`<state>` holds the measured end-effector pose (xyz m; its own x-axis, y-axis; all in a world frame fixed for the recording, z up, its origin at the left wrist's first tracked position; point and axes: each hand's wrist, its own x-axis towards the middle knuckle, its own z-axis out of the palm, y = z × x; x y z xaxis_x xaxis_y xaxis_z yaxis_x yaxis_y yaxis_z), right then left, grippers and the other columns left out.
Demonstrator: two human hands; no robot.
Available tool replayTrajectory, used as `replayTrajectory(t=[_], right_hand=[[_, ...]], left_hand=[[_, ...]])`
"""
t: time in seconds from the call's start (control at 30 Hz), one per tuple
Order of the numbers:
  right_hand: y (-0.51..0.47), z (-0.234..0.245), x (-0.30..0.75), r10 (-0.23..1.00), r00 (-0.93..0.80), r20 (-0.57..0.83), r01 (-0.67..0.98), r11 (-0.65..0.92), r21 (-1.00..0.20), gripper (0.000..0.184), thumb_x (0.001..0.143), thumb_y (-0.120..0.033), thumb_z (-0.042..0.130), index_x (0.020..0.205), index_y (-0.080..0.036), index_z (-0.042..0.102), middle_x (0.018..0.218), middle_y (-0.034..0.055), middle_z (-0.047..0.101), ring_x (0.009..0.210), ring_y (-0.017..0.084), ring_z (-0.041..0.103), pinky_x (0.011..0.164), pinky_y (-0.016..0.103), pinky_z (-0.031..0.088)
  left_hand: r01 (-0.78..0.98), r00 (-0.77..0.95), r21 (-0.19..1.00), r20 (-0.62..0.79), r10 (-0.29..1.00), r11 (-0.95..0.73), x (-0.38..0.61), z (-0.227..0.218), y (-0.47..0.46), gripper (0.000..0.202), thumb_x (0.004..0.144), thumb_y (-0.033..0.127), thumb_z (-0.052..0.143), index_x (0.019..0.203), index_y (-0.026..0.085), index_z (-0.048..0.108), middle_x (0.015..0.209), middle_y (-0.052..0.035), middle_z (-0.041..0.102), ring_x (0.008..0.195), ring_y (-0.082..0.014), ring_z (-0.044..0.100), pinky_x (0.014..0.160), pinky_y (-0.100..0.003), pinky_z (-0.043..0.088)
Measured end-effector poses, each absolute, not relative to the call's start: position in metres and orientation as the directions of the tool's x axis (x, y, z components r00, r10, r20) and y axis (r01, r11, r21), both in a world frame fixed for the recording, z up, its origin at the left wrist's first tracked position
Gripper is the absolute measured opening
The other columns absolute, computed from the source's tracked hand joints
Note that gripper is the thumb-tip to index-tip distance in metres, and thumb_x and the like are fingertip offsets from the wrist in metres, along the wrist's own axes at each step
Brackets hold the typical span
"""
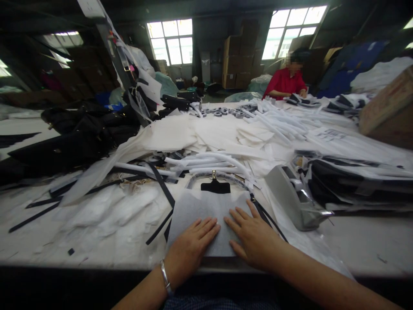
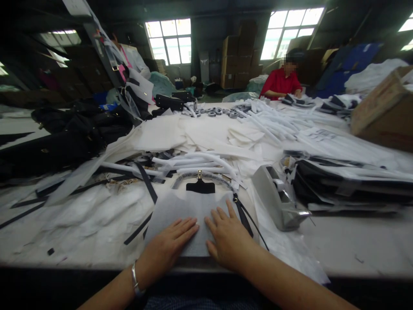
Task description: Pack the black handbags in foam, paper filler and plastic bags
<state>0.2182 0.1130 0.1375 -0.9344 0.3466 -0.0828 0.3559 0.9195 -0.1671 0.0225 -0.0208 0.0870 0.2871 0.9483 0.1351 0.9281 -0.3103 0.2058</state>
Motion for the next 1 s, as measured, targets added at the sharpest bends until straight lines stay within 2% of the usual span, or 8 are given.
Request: replayTrajectory(t=[0.1,0.2,0.27,0.4,0.53,0.67,0.77,1.0], right_hand=[[0.110,0.137,0.206,0.266,-0.961,-0.074,0.276,0.936,-0.221,0.045,0.092,-0.024,0.048,0.134,-0.009,0.056,0.135,0.0180,0.059,0.132,0.032,0.048,0.119,0.055,0.017],[0.117,0.131,0.202,0.259,-0.961,-0.097,0.276,0.906,-0.320,0.055,0.096,-0.041,0.046,0.142,-0.011,0.047,0.146,0.0151,0.049,0.136,0.030,0.043,0.115,0.049,0.031],[0.120,0.126,0.205,0.279,-0.954,-0.112,0.300,0.892,-0.339,0.065,0.095,-0.052,0.046,0.146,-0.012,0.042,0.151,0.0145,0.042,0.139,0.030,0.038,0.115,0.051,0.031],[0.121,0.116,0.211,0.311,-0.946,-0.097,0.325,0.878,-0.351,0.061,0.098,-0.049,0.041,0.148,-0.013,0.038,0.154,0.0124,0.038,0.142,0.028,0.034,0.117,0.050,0.026],[0.126,0.112,0.213,0.325,-0.942,-0.082,0.327,0.836,-0.441,0.060,0.098,-0.050,0.042,0.148,-0.017,0.039,0.153,0.0103,0.039,0.143,0.025,0.033,0.118,0.049,0.025],[0.138,0.114,0.212,0.328,-0.940,-0.092,0.324,0.779,-0.537,0.059,0.096,-0.049,0.047,0.146,-0.018,0.043,0.150,0.0111,0.044,0.140,0.026,0.038,0.117,0.049,0.029],[0.139,0.113,0.214,0.335,-0.942,-0.012,0.284,0.776,-0.563,0.056,0.094,-0.044,0.054,0.143,-0.018,0.046,0.146,0.0122,0.050,0.136,0.027,0.044,0.115,0.049,0.032],[0.125,0.088,0.226,0.289,-0.938,0.189,0.184,0.881,-0.437,0.045,0.093,-0.033,0.060,0.136,-0.023,0.053,0.140,0.0119,0.056,0.131,0.027,0.049,0.114,0.055,0.033]], left_hand=[[0.919,0.280,0.246,0.146,0.949,-0.309,0.021,0.090,-0.019,0.063,0.088,-0.001,0.042,0.148,0.017,0.034,0.151,-0.0082,0.042,0.140,-0.0193,0.038,0.115,-0.042,0.036],[0.907,0.261,0.300,0.153,0.953,-0.296,0.021,0.095,-0.017,0.057,0.090,0.002,0.044,0.145,0.016,0.039,0.148,-0.0101,0.046,0.137,-0.0198,0.043,0.114,-0.041,0.037],[0.893,0.260,0.338,0.147,0.954,-0.296,0.020,0.097,-0.015,0.057,0.089,0.003,0.044,0.144,0.017,0.041,0.148,-0.0100,0.047,0.137,-0.0198,0.043,0.114,-0.042,0.037],[0.864,0.249,0.419,0.127,0.960,-0.280,0.018,0.101,-0.010,0.057,0.089,0.003,0.046,0.143,0.020,0.042,0.148,-0.0075,0.047,0.137,-0.0187,0.042,0.116,-0.042,0.034],[0.838,0.234,0.480,0.117,0.965,-0.261,0.014,0.106,-0.001,0.048,0.094,0.010,0.046,0.140,0.024,0.047,0.144,-0.0045,0.053,0.132,-0.0169,0.049,0.113,-0.039,0.037],[0.842,0.235,0.473,0.111,0.966,-0.259,0.013,0.110,0.005,0.043,0.096,0.014,0.045,0.138,0.024,0.050,0.141,-0.0039,0.056,0.128,-0.0177,0.053,0.110,-0.039,0.041],[0.854,0.216,0.450,0.151,0.965,-0.261,0.014,0.107,0.002,0.043,0.097,0.013,0.045,0.138,0.023,0.049,0.142,-0.0043,0.055,0.129,-0.0179,0.053,0.111,-0.040,0.041],[0.892,0.212,0.334,0.286,0.935,-0.304,0.021,0.081,-0.021,0.047,0.096,0.008,0.042,0.142,0.020,0.044,0.144,-0.0062,0.052,0.133,-0.0185,0.048,0.112,-0.044,0.040]])
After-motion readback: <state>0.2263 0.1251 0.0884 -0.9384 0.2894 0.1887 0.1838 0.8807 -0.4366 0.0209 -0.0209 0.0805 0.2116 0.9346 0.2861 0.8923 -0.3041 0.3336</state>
